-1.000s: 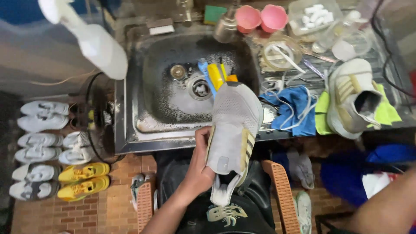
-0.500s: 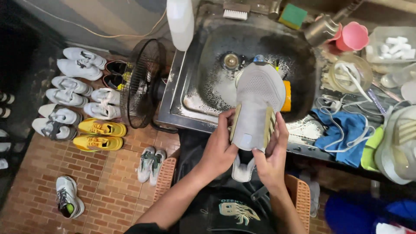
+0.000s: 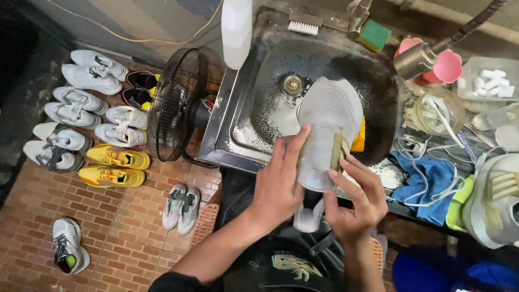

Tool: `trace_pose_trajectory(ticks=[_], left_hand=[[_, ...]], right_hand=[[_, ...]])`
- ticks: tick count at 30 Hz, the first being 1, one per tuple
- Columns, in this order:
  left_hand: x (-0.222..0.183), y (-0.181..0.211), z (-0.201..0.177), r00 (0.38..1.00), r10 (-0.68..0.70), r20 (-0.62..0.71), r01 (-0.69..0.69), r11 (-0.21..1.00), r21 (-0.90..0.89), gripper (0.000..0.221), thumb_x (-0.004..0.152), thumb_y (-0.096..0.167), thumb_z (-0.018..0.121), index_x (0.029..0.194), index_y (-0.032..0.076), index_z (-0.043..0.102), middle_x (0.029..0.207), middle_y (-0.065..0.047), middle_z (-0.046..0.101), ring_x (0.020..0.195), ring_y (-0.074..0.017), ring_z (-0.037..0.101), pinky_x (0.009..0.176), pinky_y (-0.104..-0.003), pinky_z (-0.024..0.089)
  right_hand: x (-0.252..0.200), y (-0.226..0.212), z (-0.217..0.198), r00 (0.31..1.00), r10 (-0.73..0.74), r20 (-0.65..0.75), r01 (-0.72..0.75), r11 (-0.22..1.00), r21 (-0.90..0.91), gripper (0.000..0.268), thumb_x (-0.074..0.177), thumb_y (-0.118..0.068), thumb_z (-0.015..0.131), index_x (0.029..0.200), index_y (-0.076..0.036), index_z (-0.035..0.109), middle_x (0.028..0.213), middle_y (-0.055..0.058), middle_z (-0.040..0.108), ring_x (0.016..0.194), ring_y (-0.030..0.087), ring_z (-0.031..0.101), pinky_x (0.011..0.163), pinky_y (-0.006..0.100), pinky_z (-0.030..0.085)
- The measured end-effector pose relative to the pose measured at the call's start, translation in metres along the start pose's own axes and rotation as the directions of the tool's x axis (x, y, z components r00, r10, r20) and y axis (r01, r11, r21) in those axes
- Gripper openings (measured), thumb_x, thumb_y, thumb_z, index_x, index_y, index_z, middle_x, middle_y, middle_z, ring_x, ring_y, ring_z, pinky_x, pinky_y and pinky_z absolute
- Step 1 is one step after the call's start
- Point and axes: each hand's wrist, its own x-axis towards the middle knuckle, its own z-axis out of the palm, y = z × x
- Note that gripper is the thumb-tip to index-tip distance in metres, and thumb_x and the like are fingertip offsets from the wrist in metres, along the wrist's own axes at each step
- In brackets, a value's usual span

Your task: Cleaning the sole of a sneaker using a sponge, brush, and water in a sink.

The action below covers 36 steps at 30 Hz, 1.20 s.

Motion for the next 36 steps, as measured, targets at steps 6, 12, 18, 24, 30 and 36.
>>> trace_pose_trajectory(ticks=[6, 12, 18, 24, 30, 36], left_hand=[[0.001, -0.013, -0.001, 0.986, 0.12, -0.113, -0.162, 0.83, -0.534, 0.043, 0.088, 0.015, 0.032, 0.13, 0.005, 0.025, 0.133, -0.015, 0.033, 0.125, -0.0263, 0.034, 0.105, -0.038, 0.029], [-0.003, -0.022, 0.007, 0.994, -0.044, -0.097, -0.015, 0.844, -0.536, 0.036, 0.076, 0.013, 0.053, 0.107, 0.002, 0.041, 0.09, -0.01, 0.052, 0.075, -0.0158, 0.05, 0.066, -0.025, 0.041], [-0.015, -0.019, 0.011, 0.992, 0.117, -0.047, -0.126, 0.891, -0.437, 0.025, 0.085, 0.024, 0.046, 0.072, 0.008, 0.059, 0.069, -0.003, 0.06, 0.065, -0.0136, 0.056, 0.058, -0.025, 0.041], [0.002, -0.026, 0.002, 0.911, 0.318, 0.261, -0.153, 0.852, -0.501, 0.032, 0.085, 0.01, 0.038, 0.055, -0.001, 0.044, 0.047, -0.02, 0.046, 0.043, -0.0271, 0.041, 0.041, -0.034, 0.037], [0.001, -0.02, 0.0, 0.894, 0.433, 0.116, -0.374, 0.864, -0.338, 0.03, 0.082, 0.013, 0.049, 0.054, 0.002, 0.047, 0.046, -0.015, 0.045, 0.045, -0.0275, 0.046, 0.042, -0.032, 0.04], [-0.007, -0.041, 0.023, 0.899, 0.414, -0.141, -0.434, 0.802, -0.411, 0.025, 0.07, 0.03, 0.06, 0.054, 0.012, 0.054, 0.046, -0.001, 0.041, 0.044, -0.017, 0.042, 0.043, -0.026, 0.039]], right_hand=[[-0.018, 0.011, -0.001, 0.757, 0.521, 0.394, -0.645, 0.5, 0.578, 0.078, 0.073, -0.046, 0.053, 0.13, -0.007, 0.016, 0.126, 0.015, 0.031, 0.117, 0.02, 0.032, 0.097, 0.034, 0.033], [-0.027, 0.011, -0.002, 0.757, 0.509, 0.409, -0.634, 0.421, 0.649, 0.057, 0.074, -0.025, 0.054, 0.118, -0.008, 0.022, 0.115, 0.011, 0.039, 0.105, 0.02, 0.041, 0.092, 0.033, 0.038], [-0.019, 0.009, -0.004, 0.774, 0.566, 0.284, -0.622, 0.595, 0.508, 0.062, 0.074, -0.01, 0.051, 0.126, -0.01, 0.017, 0.115, 0.015, 0.039, 0.1, 0.021, 0.043, 0.087, 0.034, 0.041], [-0.018, 0.01, -0.005, 0.789, 0.491, 0.368, -0.608, 0.542, 0.58, 0.071, 0.074, -0.016, 0.055, 0.132, -0.012, 0.014, 0.119, 0.019, 0.041, 0.108, 0.026, 0.041, 0.09, 0.045, 0.036], [-0.015, 0.015, -0.008, 0.798, 0.492, 0.348, -0.595, 0.55, 0.586, 0.073, 0.074, -0.018, 0.057, 0.133, -0.013, 0.014, 0.12, 0.021, 0.041, 0.108, 0.026, 0.041, 0.089, 0.045, 0.038], [-0.037, 0.022, -0.001, 0.836, 0.468, 0.288, -0.528, 0.538, 0.657, 0.078, 0.071, -0.016, 0.058, 0.133, -0.009, 0.011, 0.123, 0.022, 0.038, 0.111, 0.026, 0.04, 0.092, 0.044, 0.035]])
